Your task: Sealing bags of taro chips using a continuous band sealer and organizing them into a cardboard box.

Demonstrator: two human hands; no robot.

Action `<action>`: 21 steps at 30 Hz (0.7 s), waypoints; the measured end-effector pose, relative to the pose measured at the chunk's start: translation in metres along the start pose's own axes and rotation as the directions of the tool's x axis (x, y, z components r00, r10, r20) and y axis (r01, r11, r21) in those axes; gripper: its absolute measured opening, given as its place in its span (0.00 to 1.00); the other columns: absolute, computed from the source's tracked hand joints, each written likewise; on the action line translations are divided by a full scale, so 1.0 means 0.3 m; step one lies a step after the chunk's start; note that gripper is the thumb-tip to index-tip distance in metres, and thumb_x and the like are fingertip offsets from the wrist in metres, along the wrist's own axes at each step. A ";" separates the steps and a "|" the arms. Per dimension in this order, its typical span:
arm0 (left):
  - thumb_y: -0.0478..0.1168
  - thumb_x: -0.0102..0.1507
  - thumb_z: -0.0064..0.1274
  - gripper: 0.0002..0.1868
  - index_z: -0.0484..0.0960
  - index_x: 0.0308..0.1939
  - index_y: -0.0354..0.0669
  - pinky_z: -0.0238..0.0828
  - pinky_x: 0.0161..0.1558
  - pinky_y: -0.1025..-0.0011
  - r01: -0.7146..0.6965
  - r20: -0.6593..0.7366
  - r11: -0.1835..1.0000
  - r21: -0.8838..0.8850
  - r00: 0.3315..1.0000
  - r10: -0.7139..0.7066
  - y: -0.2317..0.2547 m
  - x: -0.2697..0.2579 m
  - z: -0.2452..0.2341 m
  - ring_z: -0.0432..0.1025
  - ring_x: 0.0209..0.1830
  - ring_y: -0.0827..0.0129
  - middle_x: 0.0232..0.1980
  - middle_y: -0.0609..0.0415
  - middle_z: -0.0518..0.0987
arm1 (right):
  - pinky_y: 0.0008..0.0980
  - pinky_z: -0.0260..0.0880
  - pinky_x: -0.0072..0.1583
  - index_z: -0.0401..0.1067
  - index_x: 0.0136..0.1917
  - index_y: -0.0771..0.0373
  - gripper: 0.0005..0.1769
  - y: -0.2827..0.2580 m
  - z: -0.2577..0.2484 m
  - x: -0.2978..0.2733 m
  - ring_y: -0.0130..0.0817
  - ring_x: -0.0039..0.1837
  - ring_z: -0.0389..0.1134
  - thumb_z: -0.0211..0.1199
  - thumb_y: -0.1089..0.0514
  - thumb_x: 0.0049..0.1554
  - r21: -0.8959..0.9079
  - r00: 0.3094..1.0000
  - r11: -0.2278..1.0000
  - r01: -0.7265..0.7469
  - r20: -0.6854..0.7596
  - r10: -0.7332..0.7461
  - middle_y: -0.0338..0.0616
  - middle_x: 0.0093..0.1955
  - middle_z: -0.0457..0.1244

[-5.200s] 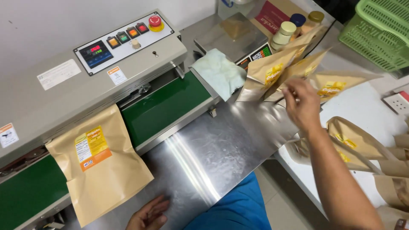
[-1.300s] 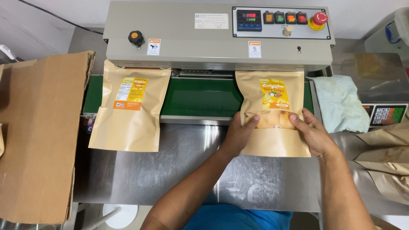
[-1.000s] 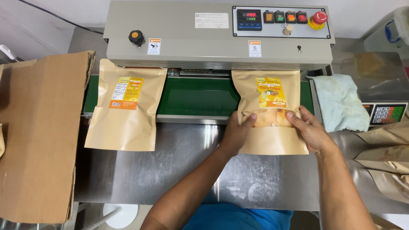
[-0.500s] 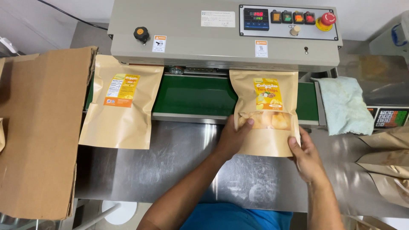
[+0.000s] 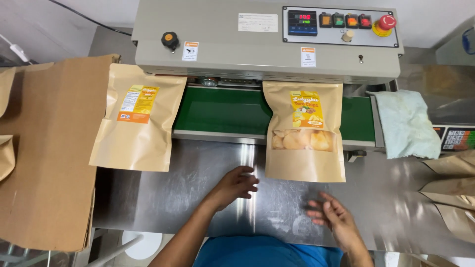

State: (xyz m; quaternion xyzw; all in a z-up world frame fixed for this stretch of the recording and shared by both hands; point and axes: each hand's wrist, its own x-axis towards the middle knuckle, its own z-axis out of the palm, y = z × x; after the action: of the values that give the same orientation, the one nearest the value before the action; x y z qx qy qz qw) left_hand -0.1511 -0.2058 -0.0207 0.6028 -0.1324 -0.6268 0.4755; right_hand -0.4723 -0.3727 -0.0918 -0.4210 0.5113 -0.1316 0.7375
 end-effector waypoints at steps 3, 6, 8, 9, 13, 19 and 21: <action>0.52 0.60 0.55 0.36 0.69 0.71 0.44 0.78 0.53 0.64 0.034 -0.106 0.999 -0.041 0.994 -0.038 -0.081 -0.043 -0.072 0.78 0.56 0.59 0.60 0.45 0.81 | 0.51 0.75 0.53 0.64 0.75 0.68 0.28 0.113 -0.011 -0.024 0.61 0.54 0.74 0.52 0.61 0.63 -0.026 0.996 0.998 -0.063 -0.070 0.061 0.70 0.62 0.70; 0.47 0.59 0.58 0.32 0.74 0.66 0.43 0.79 0.49 0.61 0.019 -0.183 0.984 -0.175 0.982 -0.051 -0.263 0.000 -0.154 0.79 0.51 0.56 0.57 0.42 0.81 | 0.42 0.76 0.52 0.69 0.73 0.69 0.29 0.184 -0.036 -0.043 0.51 0.51 0.75 0.61 0.60 0.59 -0.069 0.989 0.994 -0.089 -0.128 0.080 0.66 0.60 0.72; 0.44 0.60 0.57 0.31 0.73 0.67 0.41 0.78 0.51 0.58 0.075 -0.168 0.985 -0.158 0.981 -0.102 -0.276 -0.027 -0.143 0.79 0.53 0.52 0.59 0.39 0.82 | 0.38 0.76 0.49 0.72 0.69 0.69 0.26 0.226 -0.129 -0.058 0.46 0.49 0.75 0.63 0.61 0.58 -0.047 0.975 0.999 -0.011 -0.224 0.001 0.60 0.54 0.73; 0.40 0.61 0.55 0.29 0.73 0.67 0.39 0.77 0.53 0.56 0.092 -0.210 0.982 -0.167 0.969 -0.127 -0.273 -0.028 -0.141 0.80 0.55 0.48 0.60 0.36 0.83 | 0.34 0.76 0.47 0.75 0.65 0.70 0.23 0.251 -0.185 -0.067 0.40 0.46 0.75 0.65 0.61 0.58 -0.072 0.961 0.995 0.071 -0.261 -0.088 0.54 0.49 0.74; 0.36 0.63 0.52 0.30 0.71 0.71 0.38 0.75 0.57 0.53 0.154 -0.132 0.988 -0.028 0.979 -0.156 -0.270 -0.028 -0.106 0.79 0.56 0.45 0.64 0.35 0.82 | 0.25 0.66 0.52 0.80 0.47 0.60 0.12 0.014 -0.346 -0.314 0.23 0.45 0.66 0.62 0.51 0.62 -0.422 0.807 0.867 0.265 -0.394 -0.439 0.34 0.40 0.70; 0.27 0.62 0.53 0.32 0.71 0.72 0.35 0.69 0.63 0.52 0.274 -0.113 0.962 0.017 0.956 -0.270 -0.291 0.021 -0.064 0.75 0.64 0.43 0.66 0.31 0.80 | 0.36 0.69 0.55 0.78 0.58 0.69 0.09 -0.112 -0.685 -0.620 0.43 0.57 0.70 0.64 0.64 0.66 -0.909 0.355 0.412 0.068 -0.364 -0.861 0.53 0.56 0.71; 0.29 0.59 0.59 0.33 0.74 0.70 0.37 0.74 0.59 0.56 0.197 -0.061 0.978 0.068 0.979 -0.193 -0.337 0.041 -0.087 0.77 0.64 0.52 0.62 0.33 0.84 | 0.46 0.61 0.68 0.77 0.69 0.62 0.28 -0.108 -0.796 -0.648 0.57 0.68 0.68 0.67 0.49 0.59 -0.900 0.477 0.151 -0.410 -0.352 -0.805 0.53 0.71 0.69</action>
State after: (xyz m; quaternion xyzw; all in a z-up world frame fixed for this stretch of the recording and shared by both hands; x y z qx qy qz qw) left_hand -0.1700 -0.1526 -0.1094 0.6467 -0.0827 -0.6486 0.3928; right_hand -0.7572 -0.3872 0.0284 -0.7334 0.6669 -0.0832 -0.1024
